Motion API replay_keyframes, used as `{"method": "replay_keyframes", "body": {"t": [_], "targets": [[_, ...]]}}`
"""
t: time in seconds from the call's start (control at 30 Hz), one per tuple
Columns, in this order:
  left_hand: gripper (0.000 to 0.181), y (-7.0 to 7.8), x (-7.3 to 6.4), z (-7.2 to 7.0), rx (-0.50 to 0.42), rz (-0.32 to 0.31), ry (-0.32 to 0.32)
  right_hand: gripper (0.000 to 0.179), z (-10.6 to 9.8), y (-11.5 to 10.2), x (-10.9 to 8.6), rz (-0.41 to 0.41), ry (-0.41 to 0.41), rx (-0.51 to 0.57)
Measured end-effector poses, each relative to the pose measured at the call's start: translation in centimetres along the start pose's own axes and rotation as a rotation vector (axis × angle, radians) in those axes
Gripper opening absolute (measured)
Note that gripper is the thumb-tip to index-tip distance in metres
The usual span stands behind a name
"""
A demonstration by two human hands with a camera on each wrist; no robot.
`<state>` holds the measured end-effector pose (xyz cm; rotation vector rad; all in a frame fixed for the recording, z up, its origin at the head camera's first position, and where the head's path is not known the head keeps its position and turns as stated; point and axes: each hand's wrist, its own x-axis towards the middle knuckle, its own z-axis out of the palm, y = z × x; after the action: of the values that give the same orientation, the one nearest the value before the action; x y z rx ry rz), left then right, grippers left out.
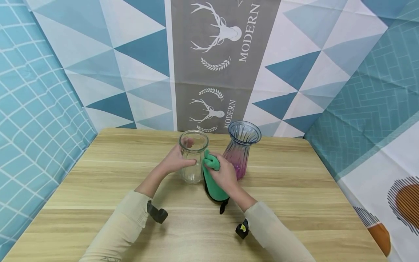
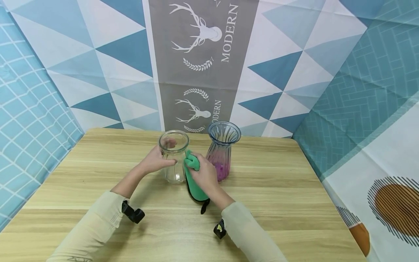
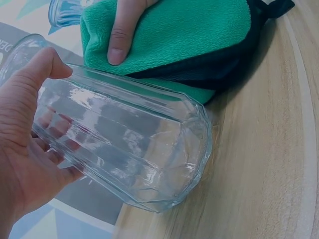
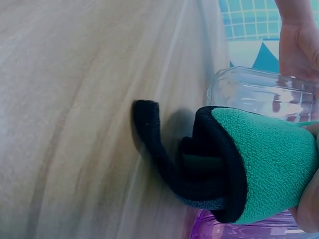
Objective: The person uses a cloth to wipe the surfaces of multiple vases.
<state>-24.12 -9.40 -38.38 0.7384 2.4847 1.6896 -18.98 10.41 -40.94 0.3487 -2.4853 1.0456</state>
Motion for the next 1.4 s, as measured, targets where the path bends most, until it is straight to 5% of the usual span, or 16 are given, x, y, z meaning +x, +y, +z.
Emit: {"method": "replay_keyframes", "body": {"t": [0.33,0.7,1.4], "targets": [[0.075,0.1,-0.1,0.1,-0.001,-0.019,-0.004,0.038,-0.4,0.2,-0.1,-0.017,0.005,0.066],[0.079,-0.1,0.1,0.4,0.024,-0.089,0.086,0.045,-0.8,-0.3,0.6,-0.060,0.041,0.140],[0.085,0.0,-0.1,0.5,0.020,-0.043,0.170,0.041,-0.7,-0.3,1.2,-0.079,0.048,0.134]]}}
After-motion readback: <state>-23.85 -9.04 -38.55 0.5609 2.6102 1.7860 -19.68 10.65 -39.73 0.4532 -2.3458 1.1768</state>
